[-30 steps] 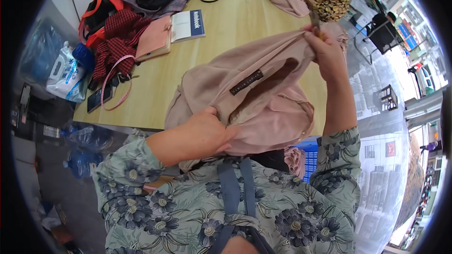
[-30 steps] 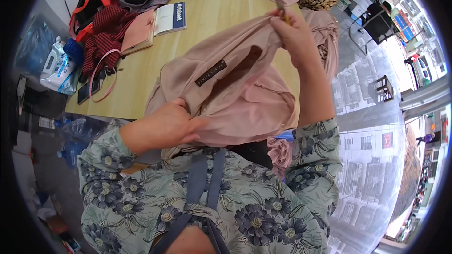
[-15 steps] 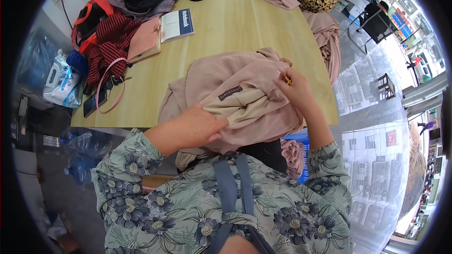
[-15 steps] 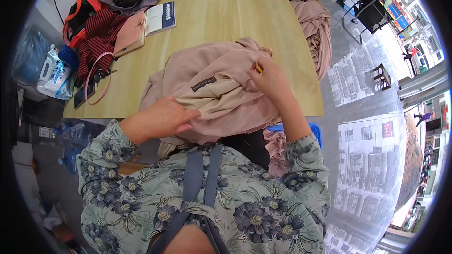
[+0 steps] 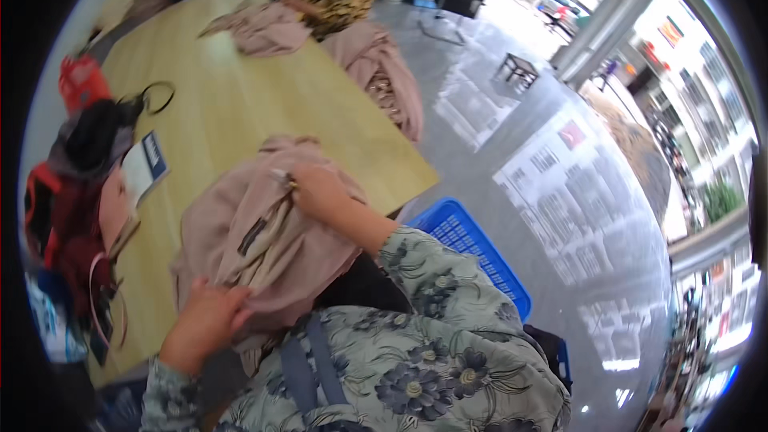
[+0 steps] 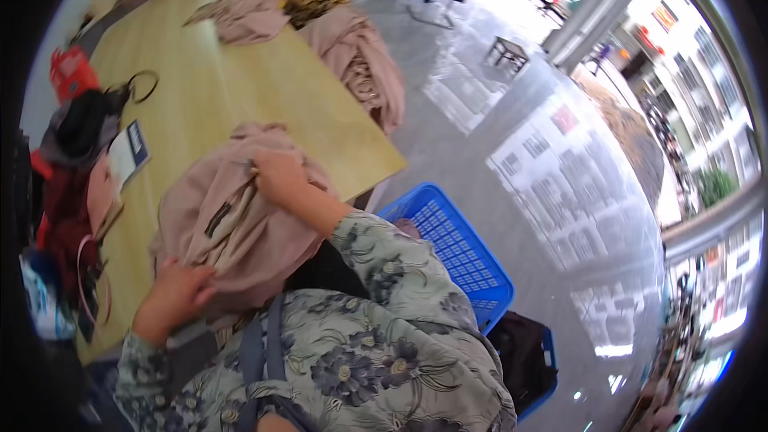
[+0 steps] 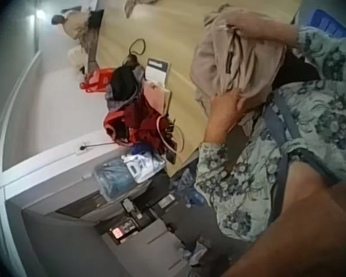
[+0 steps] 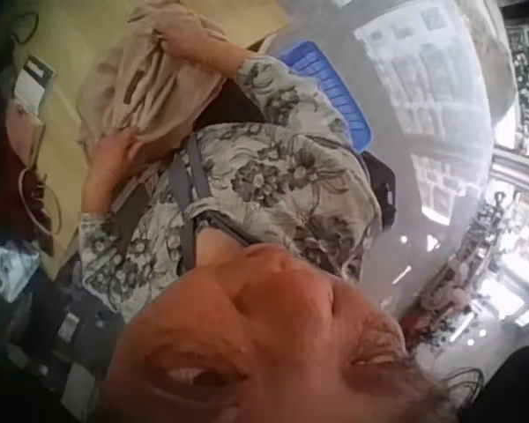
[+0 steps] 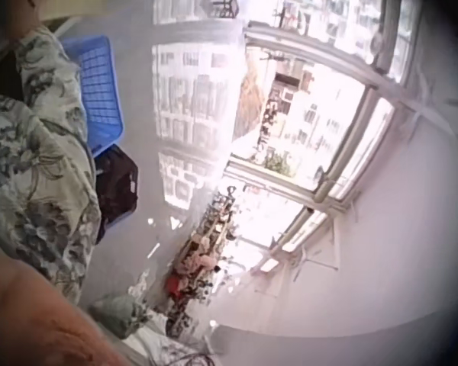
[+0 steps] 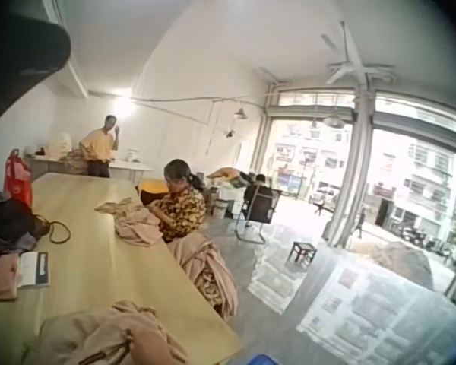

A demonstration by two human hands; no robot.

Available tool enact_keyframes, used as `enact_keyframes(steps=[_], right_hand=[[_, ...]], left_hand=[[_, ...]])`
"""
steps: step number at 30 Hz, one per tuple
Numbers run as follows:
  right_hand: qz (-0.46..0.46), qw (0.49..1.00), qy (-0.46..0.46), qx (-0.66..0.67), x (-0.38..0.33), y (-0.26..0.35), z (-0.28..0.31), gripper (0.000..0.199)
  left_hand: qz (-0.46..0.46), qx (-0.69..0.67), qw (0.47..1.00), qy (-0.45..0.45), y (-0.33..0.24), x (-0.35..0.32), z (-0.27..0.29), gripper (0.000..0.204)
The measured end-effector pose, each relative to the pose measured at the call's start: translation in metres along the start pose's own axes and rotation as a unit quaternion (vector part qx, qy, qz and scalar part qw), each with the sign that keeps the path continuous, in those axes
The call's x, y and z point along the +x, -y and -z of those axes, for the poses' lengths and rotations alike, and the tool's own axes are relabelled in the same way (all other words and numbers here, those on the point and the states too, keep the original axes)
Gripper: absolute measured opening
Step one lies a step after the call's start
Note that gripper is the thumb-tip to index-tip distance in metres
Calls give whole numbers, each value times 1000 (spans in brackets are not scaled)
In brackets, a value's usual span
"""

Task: The person trims loose threads from a garment using thread clippers, turning and repositioning different seams and edges before lifting it up.

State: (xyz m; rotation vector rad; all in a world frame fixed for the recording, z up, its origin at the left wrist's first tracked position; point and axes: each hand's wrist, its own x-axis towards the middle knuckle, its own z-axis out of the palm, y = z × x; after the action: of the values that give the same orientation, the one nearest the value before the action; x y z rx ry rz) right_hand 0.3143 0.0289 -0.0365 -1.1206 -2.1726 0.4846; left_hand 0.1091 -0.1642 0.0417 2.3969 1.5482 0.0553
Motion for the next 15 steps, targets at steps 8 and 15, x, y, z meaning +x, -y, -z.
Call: enact_keyframes(steps=[8, 15], right_hand=[[67, 982, -119, -127, 32, 24, 98, 15], [193, 934, -270, -129, 69, 96, 195, 12]], left_hand=[[15, 108, 992, -62, -12, 12, 59, 19], [23, 354, 870, -343, 16, 5, 134, 12]])
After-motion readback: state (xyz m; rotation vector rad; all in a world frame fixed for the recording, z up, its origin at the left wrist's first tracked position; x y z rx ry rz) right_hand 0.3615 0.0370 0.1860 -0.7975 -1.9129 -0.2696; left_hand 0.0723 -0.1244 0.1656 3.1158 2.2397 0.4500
